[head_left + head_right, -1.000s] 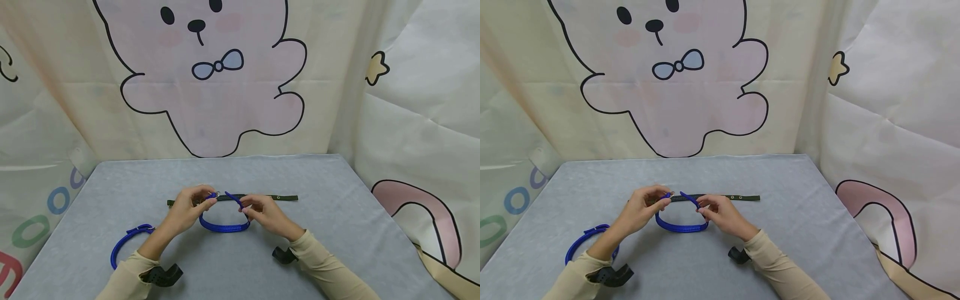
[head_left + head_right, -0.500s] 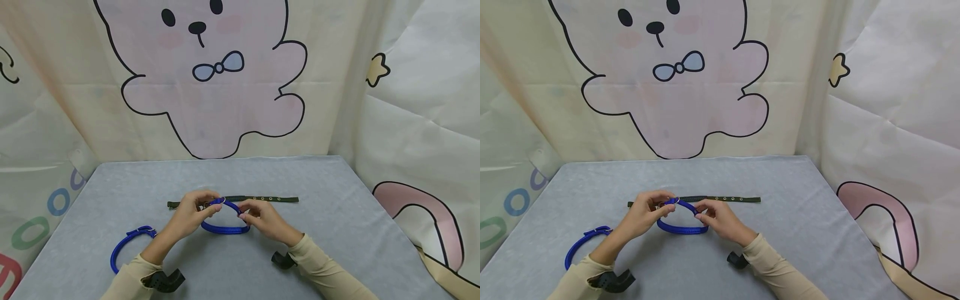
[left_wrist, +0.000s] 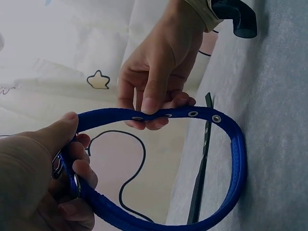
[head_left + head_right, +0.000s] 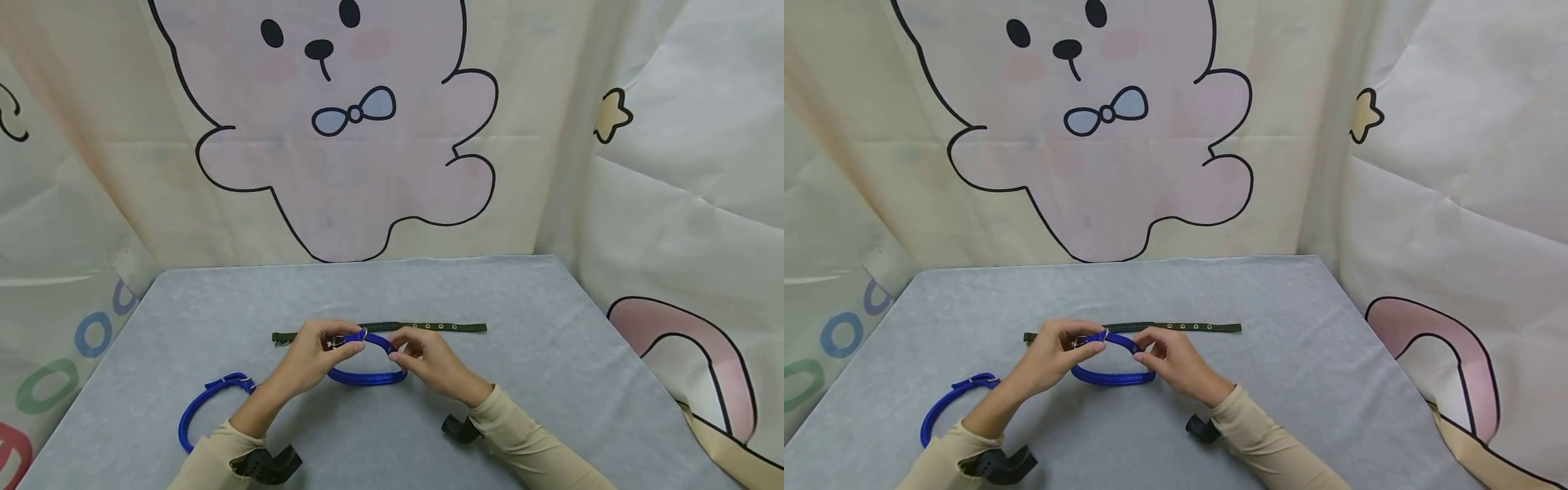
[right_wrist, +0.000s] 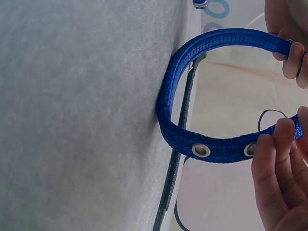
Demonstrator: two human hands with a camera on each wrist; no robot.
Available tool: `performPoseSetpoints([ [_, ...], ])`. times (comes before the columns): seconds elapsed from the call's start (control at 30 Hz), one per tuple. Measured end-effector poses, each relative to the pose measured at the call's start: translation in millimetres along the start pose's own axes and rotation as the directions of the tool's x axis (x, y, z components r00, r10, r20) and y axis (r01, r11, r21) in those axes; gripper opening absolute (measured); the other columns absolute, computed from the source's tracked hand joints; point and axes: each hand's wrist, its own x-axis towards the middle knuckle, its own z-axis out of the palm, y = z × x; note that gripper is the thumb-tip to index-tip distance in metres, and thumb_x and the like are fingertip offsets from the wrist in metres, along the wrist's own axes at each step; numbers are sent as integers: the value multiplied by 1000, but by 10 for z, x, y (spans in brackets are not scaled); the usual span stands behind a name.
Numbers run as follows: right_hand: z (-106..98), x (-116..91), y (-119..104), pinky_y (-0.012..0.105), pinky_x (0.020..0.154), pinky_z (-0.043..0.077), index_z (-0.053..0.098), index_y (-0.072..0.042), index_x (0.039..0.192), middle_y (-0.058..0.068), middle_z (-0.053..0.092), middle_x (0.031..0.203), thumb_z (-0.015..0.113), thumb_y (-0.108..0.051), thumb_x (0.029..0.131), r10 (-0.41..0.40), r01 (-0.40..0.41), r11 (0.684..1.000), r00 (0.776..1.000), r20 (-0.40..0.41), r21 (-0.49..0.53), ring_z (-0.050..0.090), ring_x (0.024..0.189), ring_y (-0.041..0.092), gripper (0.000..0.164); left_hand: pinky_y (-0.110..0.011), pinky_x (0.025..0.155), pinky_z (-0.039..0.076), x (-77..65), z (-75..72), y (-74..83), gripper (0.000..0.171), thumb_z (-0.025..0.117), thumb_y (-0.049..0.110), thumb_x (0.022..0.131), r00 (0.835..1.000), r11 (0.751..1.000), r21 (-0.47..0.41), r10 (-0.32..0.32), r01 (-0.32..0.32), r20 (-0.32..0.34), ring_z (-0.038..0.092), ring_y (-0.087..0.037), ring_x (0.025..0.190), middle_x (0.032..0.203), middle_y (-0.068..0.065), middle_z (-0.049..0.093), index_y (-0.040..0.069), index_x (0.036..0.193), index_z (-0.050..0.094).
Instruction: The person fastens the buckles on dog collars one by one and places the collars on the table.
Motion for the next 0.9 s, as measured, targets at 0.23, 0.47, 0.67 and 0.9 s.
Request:
performPoseSetpoints([
  [0.23,17,-1,-14,24,62,54,70,-11,108,7,73,98,70,-15,96,12,-13,1000,999,-41,-15,62,68,4,12,-22,52,38,-1,9,-12,17,75,20,92,1000,1000,1,1,-1,-8,46,-6,61,92,-7,74,9,106,78],
  [0.47,35,-6,-22,23,57,51,68,-12,101,5,72,92,72,-13,95,4,-6,999,998,-70,-34,59,64,2,7,-21,51,36,-7,18,-6,19,74,17,93,1000,1000,-16,22,-22,9,43,-5,59,91,-8,72,7,109,78],
  [0.67,42,-9,-21,23,53,49,67,-12,99,5,71,90,72,-12,94,13,-16,999,996,-88,-35,58,61,2,7,-20,50,35,-11,15,9,26,70,16,96,1000,1000,-22,6,-6,27,40,-5,56,86,-8,68,4,119,74],
  [0.9,54,-16,-29,23,57,51,70,-12,100,5,72,91,71,-14,96,-28,26,999,999,-44,-46,58,63,1,5,-21,55,40,-6,17,-8,27,71,17,96,1000,999,-36,7,-7,9,52,-8,67,112,-16,75,4,120,74],
])
